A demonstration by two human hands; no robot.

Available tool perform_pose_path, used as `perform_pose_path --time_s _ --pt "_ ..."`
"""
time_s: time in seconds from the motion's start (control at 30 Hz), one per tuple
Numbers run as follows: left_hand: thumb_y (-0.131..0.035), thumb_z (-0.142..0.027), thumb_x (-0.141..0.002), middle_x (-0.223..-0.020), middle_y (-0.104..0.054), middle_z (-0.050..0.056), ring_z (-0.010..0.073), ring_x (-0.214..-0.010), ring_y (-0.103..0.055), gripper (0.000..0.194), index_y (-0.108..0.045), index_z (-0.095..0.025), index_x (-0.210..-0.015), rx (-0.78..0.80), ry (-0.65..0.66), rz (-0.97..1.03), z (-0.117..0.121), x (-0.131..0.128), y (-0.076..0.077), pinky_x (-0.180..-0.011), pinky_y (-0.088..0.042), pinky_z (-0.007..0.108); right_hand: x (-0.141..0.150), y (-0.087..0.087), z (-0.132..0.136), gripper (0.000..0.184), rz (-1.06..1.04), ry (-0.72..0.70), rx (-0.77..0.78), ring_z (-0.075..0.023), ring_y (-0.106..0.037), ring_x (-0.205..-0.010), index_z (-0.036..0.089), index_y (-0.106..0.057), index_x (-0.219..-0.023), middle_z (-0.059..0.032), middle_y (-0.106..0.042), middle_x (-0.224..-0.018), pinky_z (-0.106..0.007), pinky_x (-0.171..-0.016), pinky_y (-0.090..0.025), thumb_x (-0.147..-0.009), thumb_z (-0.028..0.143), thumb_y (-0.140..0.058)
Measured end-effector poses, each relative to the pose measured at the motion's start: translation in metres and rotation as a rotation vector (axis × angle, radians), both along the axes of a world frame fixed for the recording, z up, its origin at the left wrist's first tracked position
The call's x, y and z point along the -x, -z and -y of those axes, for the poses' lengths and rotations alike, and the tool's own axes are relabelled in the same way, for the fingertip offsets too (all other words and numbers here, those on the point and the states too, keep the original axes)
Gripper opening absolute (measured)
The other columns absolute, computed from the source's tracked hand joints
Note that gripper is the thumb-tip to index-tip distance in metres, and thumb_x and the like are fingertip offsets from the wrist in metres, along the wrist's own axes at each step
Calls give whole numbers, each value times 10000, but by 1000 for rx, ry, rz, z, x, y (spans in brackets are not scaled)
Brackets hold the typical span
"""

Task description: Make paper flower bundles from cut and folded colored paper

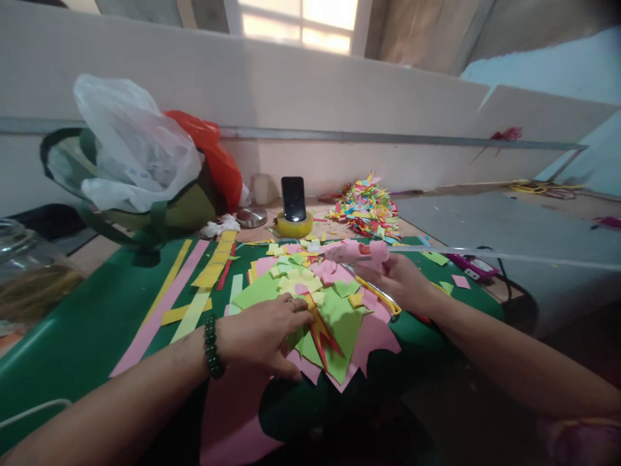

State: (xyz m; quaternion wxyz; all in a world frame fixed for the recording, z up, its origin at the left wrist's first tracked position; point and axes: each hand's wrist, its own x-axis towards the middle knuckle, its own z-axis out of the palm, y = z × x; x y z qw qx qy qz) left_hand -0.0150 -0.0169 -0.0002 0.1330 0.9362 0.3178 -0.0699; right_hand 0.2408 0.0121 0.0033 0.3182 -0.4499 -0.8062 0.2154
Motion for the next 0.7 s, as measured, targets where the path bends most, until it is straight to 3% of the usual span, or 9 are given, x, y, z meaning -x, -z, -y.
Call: perform_pose_path --time_s 0.07,0.17,0.33,0.43,0.53,0.7 --pt "-773 -484 -672 -1238 -600 136 321 -1109 -556 628 -591 -180 -1191 7 -4 14 0 0 0 -914 -480 411 -5 -2 3 485 -166 -10 14 -243 -638 -897 186 -708 -1037 -75 -716 -939 -362 -828 -500 -841 596 -537" --pt "-780 -457 -670 -1263 -587 135 323 -1135 -545 656 -578 -184 -1230 33 -20 4 1 0 0 -951 -473 434 -16 -2 4 497 -251 116 5 -254 -632 -844 183 -719 -960 -70 -707 -838 -369 -759 -509 -773 629 -602" --pt "-780 -383 -660 -1310 -575 141 347 -1207 -526 685 -570 -183 -1281 70 -76 -7 1 -1 -2 -1025 -443 472 -58 -14 -8 536 -79 457 -109 -200 -567 -611 158 -647 -665 -30 -584 -563 -289 -556 -421 -721 688 -594" --pt "-767 -379 -654 -1361 -560 146 370 -1272 -497 719 -555 -196 -1316 76 -88 12 0 1 -3 -1068 -413 502 -98 -19 -22 524 100 680 -65 -165 -533 -518 180 -550 -578 -12 -529 -474 -261 -504 -359 -736 679 -578" --pt "-774 -361 -629 -1393 -545 151 384 -1304 -475 746 -556 -201 -1324 79 -105 16 0 2 -2 -1075 -413 513 -135 -9 -35 465 227 809 69 -147 -541 -475 191 -529 -601 -11 -556 -480 -249 -480 -335 -751 625 -602" --pt "-749 -356 -649 -1423 -527 139 368 -1326 -461 722 -548 -229 -1331 59 -85 15 -1 3 1 -1073 -421 496 -164 26 -47 430 264 735 254 -141 -493 -400 201 -540 -616 -21 -580 -472 -265 -426 -318 -730 605 -631"
